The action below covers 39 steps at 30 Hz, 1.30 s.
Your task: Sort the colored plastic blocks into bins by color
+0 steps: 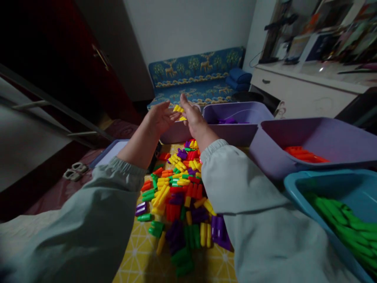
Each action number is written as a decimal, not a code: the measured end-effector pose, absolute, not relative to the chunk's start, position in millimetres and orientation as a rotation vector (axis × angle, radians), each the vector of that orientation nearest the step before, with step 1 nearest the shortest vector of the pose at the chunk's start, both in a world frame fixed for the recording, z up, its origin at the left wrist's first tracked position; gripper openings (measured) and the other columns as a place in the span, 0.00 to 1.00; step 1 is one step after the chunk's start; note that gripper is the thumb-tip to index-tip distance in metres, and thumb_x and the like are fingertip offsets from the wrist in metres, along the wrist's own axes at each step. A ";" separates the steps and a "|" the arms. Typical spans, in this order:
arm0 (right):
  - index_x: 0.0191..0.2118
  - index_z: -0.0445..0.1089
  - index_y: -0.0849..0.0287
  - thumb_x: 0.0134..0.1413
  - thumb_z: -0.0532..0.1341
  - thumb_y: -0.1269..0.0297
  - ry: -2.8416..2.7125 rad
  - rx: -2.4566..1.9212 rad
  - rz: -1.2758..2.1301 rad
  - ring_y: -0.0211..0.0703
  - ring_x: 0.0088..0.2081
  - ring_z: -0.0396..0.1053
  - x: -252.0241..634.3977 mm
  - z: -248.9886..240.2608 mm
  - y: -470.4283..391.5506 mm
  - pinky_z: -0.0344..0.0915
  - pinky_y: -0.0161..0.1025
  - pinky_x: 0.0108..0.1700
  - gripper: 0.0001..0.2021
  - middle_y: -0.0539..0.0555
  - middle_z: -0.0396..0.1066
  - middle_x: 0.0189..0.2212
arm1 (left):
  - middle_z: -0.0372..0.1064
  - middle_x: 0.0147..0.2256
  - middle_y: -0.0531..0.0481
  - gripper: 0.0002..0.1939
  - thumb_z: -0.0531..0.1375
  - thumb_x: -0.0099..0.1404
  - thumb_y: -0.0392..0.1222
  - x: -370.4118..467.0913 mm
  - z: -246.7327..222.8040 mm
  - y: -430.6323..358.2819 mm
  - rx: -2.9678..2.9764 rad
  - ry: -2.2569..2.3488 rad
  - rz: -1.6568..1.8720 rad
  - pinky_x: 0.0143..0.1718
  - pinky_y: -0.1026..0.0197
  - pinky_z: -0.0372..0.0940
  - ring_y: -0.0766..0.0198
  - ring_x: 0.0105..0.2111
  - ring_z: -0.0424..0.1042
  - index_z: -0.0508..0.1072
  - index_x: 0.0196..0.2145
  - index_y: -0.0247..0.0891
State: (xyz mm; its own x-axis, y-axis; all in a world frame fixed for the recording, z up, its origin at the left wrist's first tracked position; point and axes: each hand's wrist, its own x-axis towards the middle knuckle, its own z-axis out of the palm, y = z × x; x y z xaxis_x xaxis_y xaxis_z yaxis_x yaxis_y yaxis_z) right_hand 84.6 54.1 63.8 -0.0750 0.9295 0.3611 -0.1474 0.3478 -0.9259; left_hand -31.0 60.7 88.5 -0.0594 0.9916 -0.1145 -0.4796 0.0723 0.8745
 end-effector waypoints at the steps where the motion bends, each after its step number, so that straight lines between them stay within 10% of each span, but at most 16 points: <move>1: 0.54 0.66 0.61 0.53 0.53 0.34 -1.307 -0.837 1.119 0.57 0.58 0.63 87.2 57.6 49.3 0.64 0.52 0.51 0.36 0.62 0.68 0.51 | 0.74 0.41 0.42 0.18 0.56 0.65 0.36 -31.3 77.6 52.0 0.785 0.949 1.388 0.45 0.59 0.70 0.62 0.40 0.76 0.67 0.53 0.33; 13: 0.34 0.77 0.58 0.45 0.65 0.64 -1.756 -1.553 0.668 0.45 0.34 0.74 161.2 -35.7 -26.9 0.67 0.40 0.39 0.08 0.55 0.78 0.33 | 0.75 0.42 0.41 0.15 0.62 0.59 0.36 -52.3 -47.2 -45.1 1.972 1.578 1.068 0.47 0.52 0.67 0.53 0.44 0.73 0.78 0.44 0.36; 19: 0.46 0.75 0.53 0.45 0.68 0.55 -2.185 -1.834 0.420 0.50 0.39 0.74 149.5 -34.5 -45.2 0.65 0.40 0.39 0.20 0.55 0.78 0.36 | 0.70 0.44 0.39 0.25 0.68 0.53 0.48 -57.4 -44.4 -52.3 2.237 1.691 0.773 0.49 0.51 0.65 0.50 0.45 0.70 0.77 0.48 0.37; 26: 0.55 0.68 0.54 0.53 0.61 0.63 -2.265 -1.712 0.348 0.50 0.49 0.70 120.8 -45.2 -52.2 0.63 0.41 0.48 0.22 0.59 0.72 0.49 | 0.71 0.44 0.41 0.16 0.63 0.56 0.36 -48.9 -51.8 -51.0 2.320 1.702 0.726 0.51 0.53 0.64 0.54 0.45 0.70 0.79 0.44 0.38; 39: 0.41 0.72 0.56 0.48 0.60 0.74 -1.987 -1.559 0.473 0.44 0.41 0.73 120.4 -66.0 -38.9 0.65 0.38 0.43 0.13 0.54 0.76 0.39 | 0.74 0.30 0.47 0.13 0.58 0.55 0.44 -47.0 -55.1 -43.1 1.186 1.214 1.325 0.33 0.60 0.70 0.61 0.30 0.73 0.77 0.33 0.33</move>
State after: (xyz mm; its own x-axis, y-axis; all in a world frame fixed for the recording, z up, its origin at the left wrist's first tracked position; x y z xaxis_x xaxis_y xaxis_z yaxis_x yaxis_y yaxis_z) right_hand 120.4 -38.9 -66.0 -0.1633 0.9634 0.2128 0.7640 0.2599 -0.5905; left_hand -47.0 -43.1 -55.1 -0.0794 0.9953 0.0548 -0.0325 -0.0575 0.9978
